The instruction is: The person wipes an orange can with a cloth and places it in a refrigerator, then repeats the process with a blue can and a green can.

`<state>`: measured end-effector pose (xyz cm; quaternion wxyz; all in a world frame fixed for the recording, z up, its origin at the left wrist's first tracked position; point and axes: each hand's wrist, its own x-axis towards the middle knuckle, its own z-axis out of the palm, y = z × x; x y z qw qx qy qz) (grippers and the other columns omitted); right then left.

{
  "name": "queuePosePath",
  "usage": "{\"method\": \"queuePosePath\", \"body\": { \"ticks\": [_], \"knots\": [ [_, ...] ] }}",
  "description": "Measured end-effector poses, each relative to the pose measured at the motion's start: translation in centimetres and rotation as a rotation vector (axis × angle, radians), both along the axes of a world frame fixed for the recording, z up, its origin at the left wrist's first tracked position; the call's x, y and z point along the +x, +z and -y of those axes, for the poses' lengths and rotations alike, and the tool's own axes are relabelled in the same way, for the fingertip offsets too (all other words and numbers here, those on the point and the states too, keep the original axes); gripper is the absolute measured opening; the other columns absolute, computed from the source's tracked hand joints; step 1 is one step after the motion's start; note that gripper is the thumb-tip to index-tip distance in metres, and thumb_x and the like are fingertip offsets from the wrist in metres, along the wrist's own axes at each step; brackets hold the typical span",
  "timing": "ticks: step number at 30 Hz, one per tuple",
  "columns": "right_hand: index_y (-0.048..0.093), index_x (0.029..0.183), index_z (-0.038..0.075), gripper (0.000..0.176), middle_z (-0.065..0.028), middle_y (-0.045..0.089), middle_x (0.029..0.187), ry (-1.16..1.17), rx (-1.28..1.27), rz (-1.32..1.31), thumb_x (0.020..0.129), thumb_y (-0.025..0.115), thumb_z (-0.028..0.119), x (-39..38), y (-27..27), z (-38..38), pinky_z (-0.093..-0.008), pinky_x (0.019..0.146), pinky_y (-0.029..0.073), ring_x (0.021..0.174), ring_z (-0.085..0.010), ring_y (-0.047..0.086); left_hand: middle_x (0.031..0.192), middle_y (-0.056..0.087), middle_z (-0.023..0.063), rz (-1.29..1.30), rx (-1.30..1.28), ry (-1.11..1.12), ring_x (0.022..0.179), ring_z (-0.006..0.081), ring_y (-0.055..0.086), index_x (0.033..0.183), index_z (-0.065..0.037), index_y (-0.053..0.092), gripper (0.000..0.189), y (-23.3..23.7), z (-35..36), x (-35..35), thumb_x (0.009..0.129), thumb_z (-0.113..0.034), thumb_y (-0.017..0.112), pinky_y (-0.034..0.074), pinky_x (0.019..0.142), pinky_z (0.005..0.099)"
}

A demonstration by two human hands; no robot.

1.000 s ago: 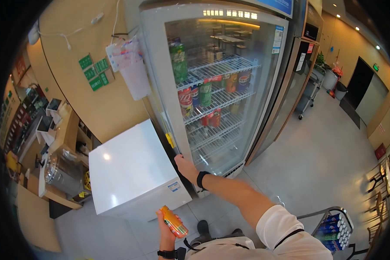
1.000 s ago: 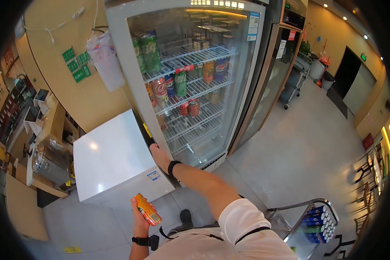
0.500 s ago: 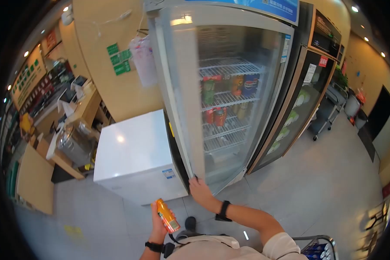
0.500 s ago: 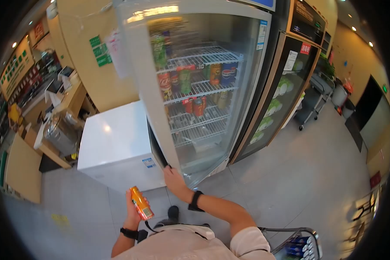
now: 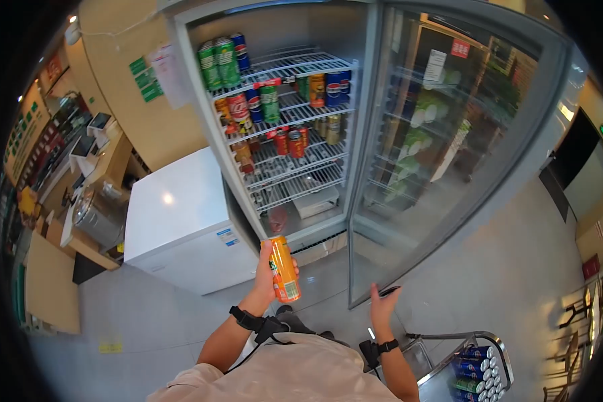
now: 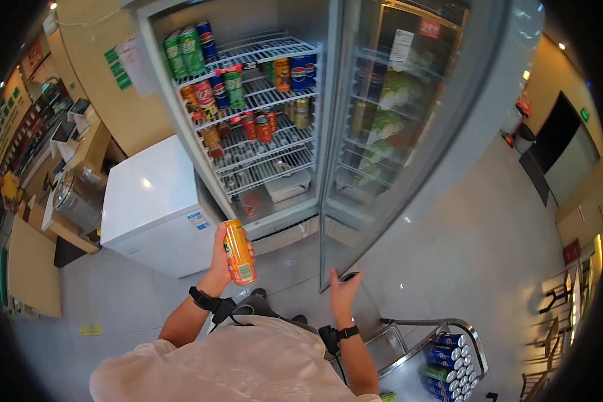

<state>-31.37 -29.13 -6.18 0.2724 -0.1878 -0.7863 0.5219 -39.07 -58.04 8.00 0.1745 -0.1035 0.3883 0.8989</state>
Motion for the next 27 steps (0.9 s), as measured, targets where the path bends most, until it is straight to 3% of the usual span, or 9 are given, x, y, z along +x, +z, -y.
{"method": "queuePosePath", "body": {
  "ticks": [11, 13, 14, 16, 18, 19, 20, 24, 27],
  "knots": [
    [0.035, 0.140, -0.003, 0.064, -0.0182, 0.051, 0.129, -0.127, -0.162, 0.024, 0.087, 0.066, 0.011, -2.2, 2.1, -13.4, -0.0353, 0.103, 0.036, 0.119, -0.0274, 0.050, 0.092, 0.064, 0.0094, -0.224, -0.168, -0.039, 0.082, 0.0207, 0.065, 0.115, -0.008, 0.051, 0.059, 3.2, -3.6, -4.0, 0.090, -0.061, 0.052, 0.055, 0.071, 0.0352],
    [0.033, 0.141, -0.003, 0.065, -0.0176, 0.046, 0.136, -0.615, 0.281, -0.059, 0.085, 0.065, 0.008, -3.1, 1.6, -11.7, -0.0393, 0.107, 0.034, 0.124, -0.0305, 0.048, 0.094, 0.064, 0.0096, -0.290, -0.190, -0.020, 0.085, 0.0209, 0.065, 0.116, -0.008, 0.051, 0.059, 3.8, -3.8, -5.1, 0.089, -0.059, 0.056, 0.055, 0.074, 0.0353],
    [0.033, 0.141, -0.003, 0.065, -0.0176, 0.046, 0.136, -0.608, 0.288, -0.067, 0.085, 0.065, 0.008, -3.7, 3.3, -9.5, -0.0393, 0.107, 0.034, 0.124, -0.0305, 0.048, 0.096, 0.064, 0.0099, -0.354, -0.221, -0.003, 0.089, 0.0210, 0.065, 0.118, -0.007, 0.051, 0.059, 4.2, -3.9, -5.7, 0.087, -0.057, 0.060, 0.055, 0.078, 0.0353],
    [0.029, 0.145, 0.000, 0.071, -0.0161, 0.041, 0.142, -0.394, 0.161, -0.182, 0.085, 0.065, 0.007, -4.1, 9.6, -3.0, -0.0404, 0.109, 0.033, 0.129, -0.0309, 0.044, 0.098, 0.065, 0.0104, -0.373, -0.204, 0.004, 0.091, 0.0203, 0.065, 0.119, -0.005, 0.051, 0.062, 4.5, -4.1, -7.0, 0.085, -0.056, 0.065, 0.054, 0.080, 0.0351],
    [0.025, 0.147, 0.002, 0.075, -0.0177, 0.040, 0.143, 0.248, -0.059, -0.144, 0.085, 0.066, 0.008, -6.6, 12.9, 1.8, -0.0411, 0.109, 0.034, 0.130, -0.0309, 0.043, 0.100, 0.065, 0.0103, -0.466, -0.208, -0.020, 0.092, 0.0196, 0.064, 0.119, -0.004, 0.051, 0.064, 4.3, -3.9, -8.9, 0.084, -0.056, 0.065, 0.053, 0.081, 0.0342],
    [0.025, 0.147, 0.001, 0.076, -0.0182, 0.041, 0.142, 0.472, -0.009, -0.078, 0.085, 0.068, 0.010, -8.3, 15.5, 4.3, -0.0414, 0.107, 0.036, 0.129, -0.0312, 0.044, 0.108, 0.064, 0.0126, -0.527, -0.091, -0.069, 0.099, 0.0222, 0.064, 0.126, -0.005, 0.044, 0.057, 3.3, -3.3, -10.3, 0.087, -0.039, 0.069, 0.053, 0.086, 0.0359],
    [0.025, 0.147, 0.001, 0.078, -0.0187, 0.042, 0.142, 0.698, 0.048, -0.012, 0.084, 0.069, 0.013, -10.1, 18.1, 6.4, -0.0417, 0.106, 0.037, 0.129, -0.0316, 0.045, 0.108, 0.064, 0.0126, -0.537, -0.095, -0.068, 0.099, 0.0222, 0.064, 0.126, -0.005, 0.044, 0.057, 3.5, -2.9, -11.2, 0.087, -0.039, 0.069, 0.053, 0.086, 0.0359],
    [0.027, 0.146, -0.001, 0.080, -0.0204, 0.049, 0.136, 0.860, -0.024, -0.101, 0.082, 0.072, 0.017, -17.7, 23.9, 12.1, -0.0413, 0.101, 0.041, 0.124, -0.0335, 0.051, 0.127, 0.058, 0.0157, -0.665, -0.200, -0.162, 0.115, 0.0231, 0.058, 0.128, 0.001, 0.042, 0.079, 8.1, -1.6, -14.3, 0.076, -0.045, 0.079, 0.046, 0.098, 0.0374],
    [0.034, 0.141, -0.003, 0.073, -0.0250, 0.055, 0.127, 0.879, 0.139, -0.061, 0.081, 0.072, 0.018, -21.8, 26.5, 14.6, -0.0389, 0.098, 0.043, 0.119, -0.0373, 0.055, 0.143, 0.045, 0.0192, -0.897, -0.353, -0.001, 0.133, 0.0237, 0.042, 0.135, 0.001, 0.039, 0.093, 10.4, 0.4, -18.0, 0.070, -0.050, 0.081, 0.032, 0.110, 0.0372]
  ]
}}
